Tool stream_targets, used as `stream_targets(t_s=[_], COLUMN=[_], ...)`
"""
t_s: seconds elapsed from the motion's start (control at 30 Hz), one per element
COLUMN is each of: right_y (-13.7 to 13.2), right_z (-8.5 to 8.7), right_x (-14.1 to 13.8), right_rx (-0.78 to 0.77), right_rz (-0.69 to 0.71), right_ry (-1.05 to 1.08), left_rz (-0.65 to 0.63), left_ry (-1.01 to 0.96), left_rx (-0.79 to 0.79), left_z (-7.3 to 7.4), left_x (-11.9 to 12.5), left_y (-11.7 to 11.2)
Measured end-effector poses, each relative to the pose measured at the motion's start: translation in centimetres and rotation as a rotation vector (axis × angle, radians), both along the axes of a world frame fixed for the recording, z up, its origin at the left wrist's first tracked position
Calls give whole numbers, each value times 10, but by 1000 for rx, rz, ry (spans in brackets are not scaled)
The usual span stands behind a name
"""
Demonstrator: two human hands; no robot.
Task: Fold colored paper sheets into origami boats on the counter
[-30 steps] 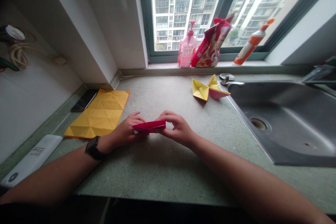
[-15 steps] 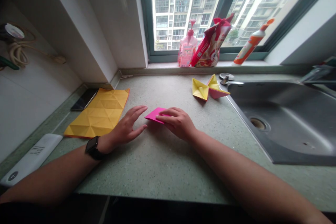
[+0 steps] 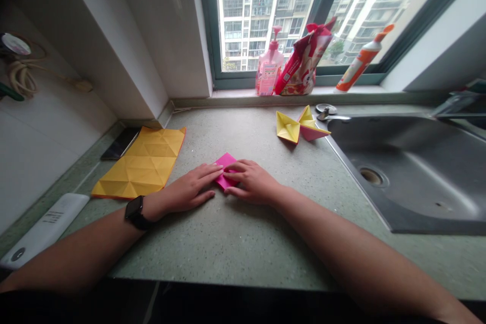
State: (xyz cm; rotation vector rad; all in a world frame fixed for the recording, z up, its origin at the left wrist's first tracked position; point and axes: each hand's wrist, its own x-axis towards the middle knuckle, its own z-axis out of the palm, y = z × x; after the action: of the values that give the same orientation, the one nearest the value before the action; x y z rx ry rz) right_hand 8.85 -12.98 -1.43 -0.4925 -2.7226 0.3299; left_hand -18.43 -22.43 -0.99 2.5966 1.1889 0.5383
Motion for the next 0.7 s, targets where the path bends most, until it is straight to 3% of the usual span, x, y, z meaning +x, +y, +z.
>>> stream_targets(t_s=[0.17,0.7], right_y=[5,25], right_z=[-3,-21], right_x=[0,-2], right_rx=[-31,-67], right_rz=[-49,-201], right_ry=[44,-117], left_rz=[-69,-102], left_ry=[143,187], left_rx=[5,-43], left_z=[3,-4], left_x=[4,11], left_y=[-1,-4])
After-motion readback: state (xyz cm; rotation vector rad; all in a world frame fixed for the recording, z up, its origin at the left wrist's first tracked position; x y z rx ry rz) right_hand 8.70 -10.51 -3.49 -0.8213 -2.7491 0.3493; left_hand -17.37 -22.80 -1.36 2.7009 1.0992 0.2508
